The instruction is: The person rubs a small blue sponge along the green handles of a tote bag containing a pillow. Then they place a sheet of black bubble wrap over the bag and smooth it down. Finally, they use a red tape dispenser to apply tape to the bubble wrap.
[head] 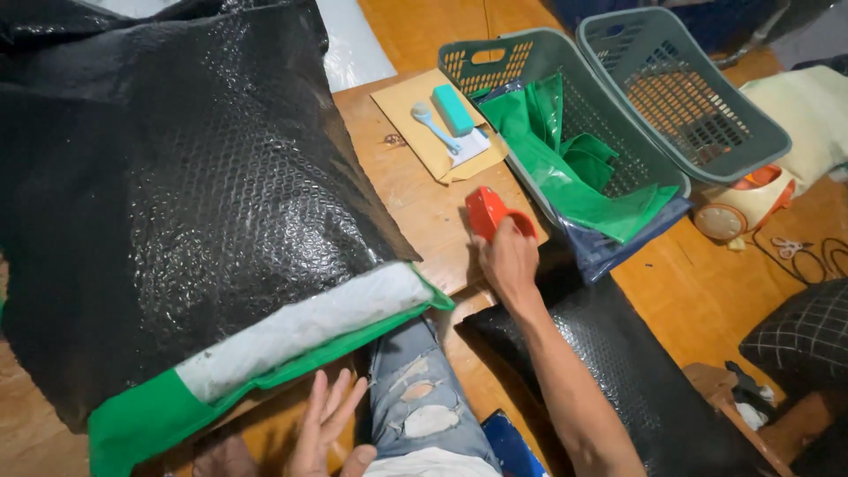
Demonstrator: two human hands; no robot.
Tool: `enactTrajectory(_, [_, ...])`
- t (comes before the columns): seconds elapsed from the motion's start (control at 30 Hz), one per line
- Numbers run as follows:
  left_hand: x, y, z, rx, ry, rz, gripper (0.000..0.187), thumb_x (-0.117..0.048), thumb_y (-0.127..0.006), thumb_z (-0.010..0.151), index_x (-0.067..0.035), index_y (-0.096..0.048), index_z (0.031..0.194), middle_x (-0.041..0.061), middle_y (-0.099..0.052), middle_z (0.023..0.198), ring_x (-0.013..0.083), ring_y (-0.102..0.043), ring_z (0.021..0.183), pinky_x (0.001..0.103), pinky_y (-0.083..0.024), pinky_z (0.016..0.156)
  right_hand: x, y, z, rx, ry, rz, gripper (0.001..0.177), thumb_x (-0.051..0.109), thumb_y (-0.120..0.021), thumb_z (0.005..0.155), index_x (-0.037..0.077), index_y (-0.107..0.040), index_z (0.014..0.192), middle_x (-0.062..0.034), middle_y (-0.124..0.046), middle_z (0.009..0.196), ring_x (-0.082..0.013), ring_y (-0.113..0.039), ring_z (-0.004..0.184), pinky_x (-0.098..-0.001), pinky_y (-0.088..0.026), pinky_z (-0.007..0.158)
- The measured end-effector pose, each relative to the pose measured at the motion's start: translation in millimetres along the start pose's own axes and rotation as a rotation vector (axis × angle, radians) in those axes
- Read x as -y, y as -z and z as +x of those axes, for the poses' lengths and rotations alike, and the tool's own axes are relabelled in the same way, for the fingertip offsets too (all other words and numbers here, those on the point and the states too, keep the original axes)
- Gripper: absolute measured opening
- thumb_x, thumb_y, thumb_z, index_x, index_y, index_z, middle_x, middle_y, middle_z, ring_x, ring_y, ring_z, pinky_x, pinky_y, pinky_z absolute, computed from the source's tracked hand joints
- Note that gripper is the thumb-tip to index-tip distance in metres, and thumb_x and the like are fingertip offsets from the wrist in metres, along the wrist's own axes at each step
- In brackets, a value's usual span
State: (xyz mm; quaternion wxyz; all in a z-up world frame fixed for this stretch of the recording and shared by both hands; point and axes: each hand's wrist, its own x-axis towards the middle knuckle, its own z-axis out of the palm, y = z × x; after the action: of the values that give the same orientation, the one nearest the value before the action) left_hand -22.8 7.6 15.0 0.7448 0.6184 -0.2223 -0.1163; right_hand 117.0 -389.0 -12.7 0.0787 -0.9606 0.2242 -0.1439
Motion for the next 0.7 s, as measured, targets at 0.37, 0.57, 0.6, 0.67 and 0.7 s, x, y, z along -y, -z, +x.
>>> enactTrajectory(0.37, [-24,5,15,-0.109,0.025,-0.119,0.091,-0.043,-0.058,0.097,0.0,-0.012,0.162,0.026,-0.059,0.147,0.0355,-0.038,0.153,0.048,-0.023,0.124,11,-28,54,-0.023,0.023,-0.15,0.034,0.036,-0.07,0.094,0.007,-0.052,0.099,-0.0145,-0.072,0.081,-0.0348,-0.068,0.074,-0.0511,-0.043,0.077])
enactTrajectory(0.57, [-30,-7,29,-0.186,0.056,-0.799,0.112,-0.055,-0.076,0.093,0.003,-0.011,0.163,0.04,-0.04,0.155,0.0449,-0.033,0.151,0.057,-0.021,0.121,8,-30,50,-0.331,0.129,-0.406,0.066,0.067,-0.072,0.087,0.004,-0.059,0.1,-0.0156,-0.063,0.094,-0.0333,-0.062,0.084,-0.0441,-0.048,0.075])
enactTrajectory(0.6, [-31,-8,31,-0.128,-0.001,-0.953,0.107,-0.052,-0.074,0.099,0.002,-0.008,0.163,0.039,-0.038,0.157,0.0452,-0.027,0.154,0.058,-0.015,0.121,11,-27,49,-0.488,0.192,-0.483,0.073,0.071,-0.071,0.088,0.001,-0.058,0.102,-0.0153,-0.059,0.093,-0.031,-0.059,0.082,-0.0404,-0.046,0.074])
enactTrajectory(0.67, [-44,-9,33,-0.09,-0.015,-1.239,0.096,-0.041,-0.067,0.103,0.0,-0.007,0.166,0.038,-0.026,0.163,0.0428,-0.016,0.156,0.058,-0.008,0.122,29,21,28,-0.465,0.281,-0.176,0.055,0.046,-0.073,0.091,-0.004,-0.059,0.109,-0.0218,-0.059,0.102,-0.0375,-0.058,0.092,-0.0456,-0.047,0.082])
enactTrajectory(0.7, [-50,-9,34,-0.032,-0.03,-1.53,0.087,-0.031,-0.059,0.106,-0.001,-0.006,0.168,0.037,-0.014,0.169,0.0404,-0.005,0.159,0.057,-0.001,0.123,37,45,19,-0.44,0.35,0.12,0.039,0.02,-0.074,0.094,-0.01,-0.06,0.115,-0.0285,-0.059,0.111,-0.044,-0.057,0.102,-0.0509,-0.047,0.09])
